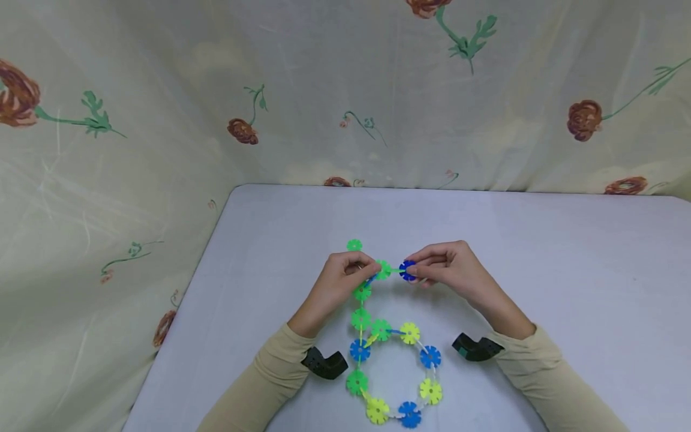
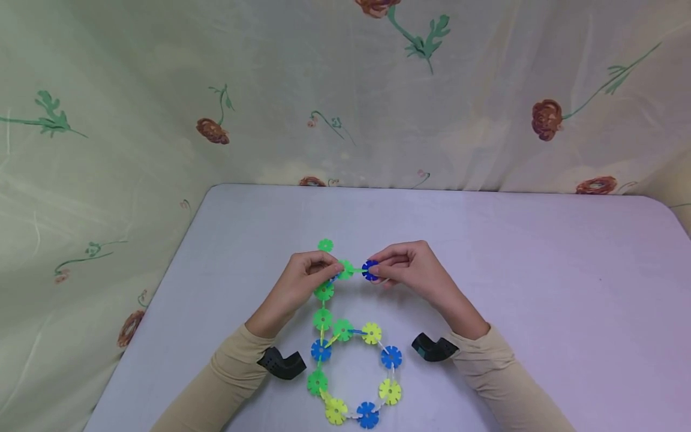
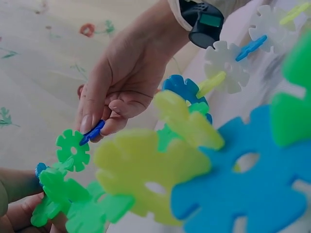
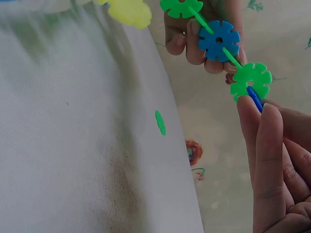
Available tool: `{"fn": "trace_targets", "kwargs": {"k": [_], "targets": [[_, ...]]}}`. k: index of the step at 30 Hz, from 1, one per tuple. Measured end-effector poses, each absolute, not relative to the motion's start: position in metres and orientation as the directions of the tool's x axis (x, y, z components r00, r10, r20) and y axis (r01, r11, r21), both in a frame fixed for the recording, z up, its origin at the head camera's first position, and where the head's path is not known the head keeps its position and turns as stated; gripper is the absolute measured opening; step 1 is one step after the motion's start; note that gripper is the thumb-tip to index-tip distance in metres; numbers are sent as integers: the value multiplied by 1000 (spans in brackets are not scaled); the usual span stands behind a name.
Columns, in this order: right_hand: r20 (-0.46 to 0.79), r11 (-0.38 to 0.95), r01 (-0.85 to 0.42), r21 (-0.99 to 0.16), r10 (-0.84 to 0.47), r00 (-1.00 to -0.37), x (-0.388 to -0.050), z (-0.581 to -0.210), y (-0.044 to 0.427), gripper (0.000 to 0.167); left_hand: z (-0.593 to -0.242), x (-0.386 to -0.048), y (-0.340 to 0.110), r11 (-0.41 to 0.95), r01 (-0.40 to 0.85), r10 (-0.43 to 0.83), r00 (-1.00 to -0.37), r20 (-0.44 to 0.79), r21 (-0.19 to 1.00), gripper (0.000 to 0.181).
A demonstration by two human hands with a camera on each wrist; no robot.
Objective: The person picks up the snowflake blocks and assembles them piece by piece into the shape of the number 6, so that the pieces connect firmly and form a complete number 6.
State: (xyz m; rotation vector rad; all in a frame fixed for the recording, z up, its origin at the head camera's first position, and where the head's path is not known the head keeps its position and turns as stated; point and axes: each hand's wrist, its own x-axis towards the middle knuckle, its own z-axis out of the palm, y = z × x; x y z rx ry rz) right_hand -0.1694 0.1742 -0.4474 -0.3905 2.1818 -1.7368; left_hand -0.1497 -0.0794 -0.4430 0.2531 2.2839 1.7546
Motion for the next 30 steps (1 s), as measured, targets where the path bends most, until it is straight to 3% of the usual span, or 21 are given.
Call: {"fn": "trace_targets", "kwargs": {"k": [19,24,30], "targets": [[-145,303,-13,-953,-495,-857,-175,-451,183,29,-442,-150,-80,305,-25,331,-934,-130,952,20],[-149,338,-22,-941,-470,-870,-185,-455,192,36,-443,-150,-78,323,-9,374,-918,-136,946,20],[-140,391,-61,-919,-465,-874,-201,-459,193,33,-446,-149,-77,343,-22,395,-904,-165,939,19]]}}
